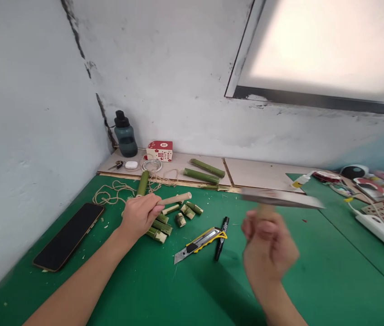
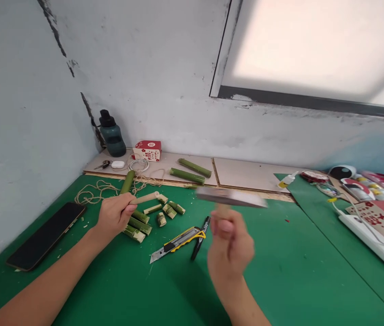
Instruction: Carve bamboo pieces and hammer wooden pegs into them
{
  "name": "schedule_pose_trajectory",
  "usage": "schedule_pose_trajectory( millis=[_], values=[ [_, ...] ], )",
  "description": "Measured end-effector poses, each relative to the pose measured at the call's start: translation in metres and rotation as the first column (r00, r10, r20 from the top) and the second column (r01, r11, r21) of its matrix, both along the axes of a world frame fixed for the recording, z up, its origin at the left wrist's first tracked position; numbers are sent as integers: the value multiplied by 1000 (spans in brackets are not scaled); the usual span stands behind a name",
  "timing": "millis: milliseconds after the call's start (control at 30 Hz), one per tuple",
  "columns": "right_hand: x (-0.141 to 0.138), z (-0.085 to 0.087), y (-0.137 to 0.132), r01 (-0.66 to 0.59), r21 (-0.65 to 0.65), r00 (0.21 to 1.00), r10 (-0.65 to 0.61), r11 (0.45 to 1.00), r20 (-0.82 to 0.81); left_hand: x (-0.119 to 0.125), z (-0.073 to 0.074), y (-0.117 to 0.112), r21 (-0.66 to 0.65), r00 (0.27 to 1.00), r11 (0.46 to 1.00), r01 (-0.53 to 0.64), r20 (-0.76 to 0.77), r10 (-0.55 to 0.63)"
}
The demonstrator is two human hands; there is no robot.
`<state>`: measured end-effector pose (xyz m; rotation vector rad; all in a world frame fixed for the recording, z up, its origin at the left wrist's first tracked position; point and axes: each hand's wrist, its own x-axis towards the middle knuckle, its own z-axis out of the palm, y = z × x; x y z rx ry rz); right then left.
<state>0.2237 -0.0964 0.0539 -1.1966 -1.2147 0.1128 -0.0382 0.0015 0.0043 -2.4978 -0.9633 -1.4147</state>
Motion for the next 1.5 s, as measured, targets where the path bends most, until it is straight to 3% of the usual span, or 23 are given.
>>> schedule_pose_trajectory(
  millis=[67,200,233,300,367,500,533,600,667,800,833,900,967,1100,1133,1200,1267,1400,1433,1500],
  values=[
    [1,0,0,29,71,995,-22,997,-101,0,0,1,6,1000,1000,9,-10,-9],
    [1,-2,2,-136,-241,969,180,961,169,-1,-1,1,10,1000,1000,12,-25,-11],
    [1,-2,3,-125,-238,977,162,963,141,-1,-1,2,8,1000,1000,4,-19,-3],
    [1,0,4,-41,-80,998,38,996,-45,-1,0,2,11,1000,1000,-4,-7,4],
    [0,1,4,-17,17,991,19,1000,-135,-1,1,1,23,1000,1000,9,-14,-8],
    [-1,-2,3,-205,-256,959,247,945,142,-1,0,1,14,1000,1000,6,-31,-6],
    [-1,-3,3,-191,-253,965,229,948,129,-1,0,1,7,1000,1000,-5,-27,6],
    [-1,-3,4,-98,-86,995,95,991,-35,-2,-1,2,3,1000,1000,-16,-24,16],
    [-2,-2,4,-54,27,990,57,998,-131,-1,0,2,16,999,1000,-6,-33,7],
    [-3,1,4,-201,-227,966,232,953,118,-1,1,2,24,999,1000,-5,-42,6],
    [-2,1,4,-176,-213,975,200,961,94,-1,1,2,22,999,1000,-12,-36,13],
    [-2,2,5,-66,-28,995,63,997,-80,0,2,1,22,999,1000,-17,-30,18],
    [-2,2,5,-37,61,989,45,997,-142,1,3,0,30,999,1000,-5,-36,6],
    [-2,0,4,-200,-243,966,233,949,114,1,1,0,18,999,1000,-5,-50,6],
    [-2,0,4,-179,-224,976,201,958,81,1,0,1,10,999,1000,-15,-44,16],
    [-1,1,5,-72,-35,992,68,997,-104,0,-1,2,3,999,1000,-24,-32,24],
    [0,0,6,-41,58,982,51,997,-182,0,-1,2,10,999,1000,-13,-34,14],
    [-2,-5,5,-238,-237,960,266,942,90,1,0,2,15,998,1000,-14,-53,15],
    [-3,-6,4,-228,-223,965,250,948,76,1,0,1,14,998,1000,-22,-51,23],
    [-3,-7,3,-146,-61,988,142,987,-61,2,1,0,20,999,1000,-25,-48,25]
  ],
)
